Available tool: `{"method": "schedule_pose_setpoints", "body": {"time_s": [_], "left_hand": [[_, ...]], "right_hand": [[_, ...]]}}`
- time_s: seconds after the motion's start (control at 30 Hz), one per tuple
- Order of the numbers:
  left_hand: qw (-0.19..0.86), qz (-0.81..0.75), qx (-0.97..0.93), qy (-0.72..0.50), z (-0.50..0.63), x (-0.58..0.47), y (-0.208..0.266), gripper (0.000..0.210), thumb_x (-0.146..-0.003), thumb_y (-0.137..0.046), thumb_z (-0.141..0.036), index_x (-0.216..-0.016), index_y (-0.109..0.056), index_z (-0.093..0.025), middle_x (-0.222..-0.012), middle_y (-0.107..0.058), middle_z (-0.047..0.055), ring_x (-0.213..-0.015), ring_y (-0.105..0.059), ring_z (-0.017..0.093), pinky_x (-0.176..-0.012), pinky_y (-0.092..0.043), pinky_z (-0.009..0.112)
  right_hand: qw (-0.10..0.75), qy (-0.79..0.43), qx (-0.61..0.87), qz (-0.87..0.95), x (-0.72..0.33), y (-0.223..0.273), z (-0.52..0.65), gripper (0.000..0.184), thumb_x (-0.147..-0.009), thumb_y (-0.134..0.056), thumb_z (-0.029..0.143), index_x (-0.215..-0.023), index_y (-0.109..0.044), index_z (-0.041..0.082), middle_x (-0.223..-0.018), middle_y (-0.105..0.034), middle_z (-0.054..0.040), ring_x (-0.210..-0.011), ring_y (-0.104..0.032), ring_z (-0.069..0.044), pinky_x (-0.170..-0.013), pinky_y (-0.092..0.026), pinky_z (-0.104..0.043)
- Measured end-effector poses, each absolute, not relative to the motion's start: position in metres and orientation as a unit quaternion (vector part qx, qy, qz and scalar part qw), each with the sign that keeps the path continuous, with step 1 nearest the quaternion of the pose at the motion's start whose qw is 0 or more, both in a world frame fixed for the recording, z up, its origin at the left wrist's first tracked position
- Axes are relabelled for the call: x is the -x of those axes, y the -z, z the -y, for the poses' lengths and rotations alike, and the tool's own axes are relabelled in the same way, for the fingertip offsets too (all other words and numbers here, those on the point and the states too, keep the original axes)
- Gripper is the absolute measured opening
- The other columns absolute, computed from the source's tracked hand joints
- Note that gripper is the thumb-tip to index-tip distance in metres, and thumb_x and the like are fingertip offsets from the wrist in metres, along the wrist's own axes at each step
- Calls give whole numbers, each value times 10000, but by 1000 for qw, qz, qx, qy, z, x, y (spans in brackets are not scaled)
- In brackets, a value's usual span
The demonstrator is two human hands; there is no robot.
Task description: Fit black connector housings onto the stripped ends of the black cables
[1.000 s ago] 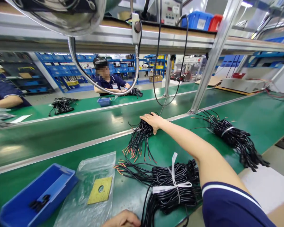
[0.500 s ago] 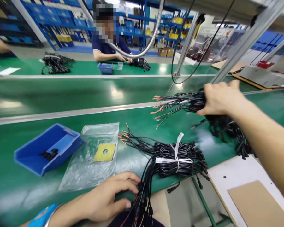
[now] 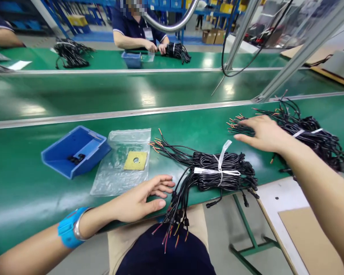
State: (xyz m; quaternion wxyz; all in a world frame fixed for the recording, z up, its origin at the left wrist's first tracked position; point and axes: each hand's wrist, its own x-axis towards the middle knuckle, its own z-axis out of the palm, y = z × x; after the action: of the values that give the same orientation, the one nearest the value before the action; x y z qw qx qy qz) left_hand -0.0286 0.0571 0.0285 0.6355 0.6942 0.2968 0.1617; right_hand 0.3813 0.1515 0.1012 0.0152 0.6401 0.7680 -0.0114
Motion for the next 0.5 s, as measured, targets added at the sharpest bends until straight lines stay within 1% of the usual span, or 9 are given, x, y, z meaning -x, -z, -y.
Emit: {"method": "schedule_pose_setpoints", "body": {"time_s": [0.07,0.17,0.2,0.27,0.3,0.37,0.4,0.43,0.5], "left_hand": [[636,-325,-675,-183,-59,29,-29,498,-911,-587,-241,-1354,-383,-142,-1332,-544,204,-1219,-562,280,-1008,-483,493],[661,-352,-630,-207,-61,29,-29,445,-917,-599,-301,-1304,-427,-161,-1299,-557,189,-1207,-563,279,-1019,-460,510],[670,-354,-618,-210,-62,30,-29,440,-914,-606,-323,-1288,-440,-163,-1289,-561,187,-1199,-566,276,-1023,-454,513],[680,-353,-608,-208,-64,29,-28,439,-901,-624,-360,-1259,-468,-158,-1271,-569,183,-1183,-572,268,-1029,-446,511],[682,-352,-607,-204,-65,29,-27,439,-895,-631,-375,-1245,-485,-155,-1253,-579,176,-1170,-577,264,-1029,-445,508],[686,-349,-611,-188,-66,26,-28,444,-885,-642,-389,-1238,-515,-152,-1219,-601,160,-1145,-591,260,-1020,-453,501],[690,-343,-613,-176,-66,24,-28,451,-883,-643,-386,-1252,-523,-155,-1218,-608,154,-1142,-594,261,-1013,-460,496],[694,-334,-617,-162,-65,21,-30,465,-885,-639,-376,-1278,-523,-158,-1227,-615,152,-1147,-596,266,-1005,-469,490],[695,-310,-636,-127,-62,15,-33,518,-884,-630,-336,-1352,-498,-159,-1275,-613,161,-1160,-602,282,-991,-484,481]], "right_hand": [[17,37,-582,-812,-347,-107,-147,516,-866,-532,487,-1234,-618,136,-1266,-631,-162,-1241,-517,-330,-1114,-328,-425],[31,72,-505,-860,-292,-113,-142,530,-909,-435,533,-1231,-632,160,-1218,-674,-103,-1156,-587,-281,-1053,-401,-396],[42,86,-486,-869,-275,-114,-141,506,-929,-407,509,-1231,-632,171,-1218,-678,-89,-1151,-597,-264,-1030,-420,-373],[114,129,-479,-861,-246,-112,-145,456,-953,-382,438,-1250,-613,181,-1265,-656,-90,-1180,-593,-258,-1003,-432,-359],[139,139,-476,-857,-234,-110,-148,427,-944,-410,433,-1213,-633,188,-1221,-680,-92,-1136,-623,-264,-952,-460,-355],[178,148,-480,-846,-212,-103,-156,436,-900,-487,508,-1107,-674,173,-1060,-730,-118,-1001,-680,-296,-829,-500,-364],[194,149,-482,-841,-203,-99,-160,493,-852,-542,573,-1075,-678,155,-995,-737,-134,-948,-693,-311,-778,-508,-365],[208,149,-485,-837,-194,-95,-163,565,-785,-611,620,-1071,-670,137,-969,-736,-148,-924,-697,-322,-748,-511,-362],[226,145,-487,-831,-178,-88,-166,687,-660,-733,617,-1120,-631,117,-990,-728,-157,-937,-696,-320,-745,-511,-343]]}}
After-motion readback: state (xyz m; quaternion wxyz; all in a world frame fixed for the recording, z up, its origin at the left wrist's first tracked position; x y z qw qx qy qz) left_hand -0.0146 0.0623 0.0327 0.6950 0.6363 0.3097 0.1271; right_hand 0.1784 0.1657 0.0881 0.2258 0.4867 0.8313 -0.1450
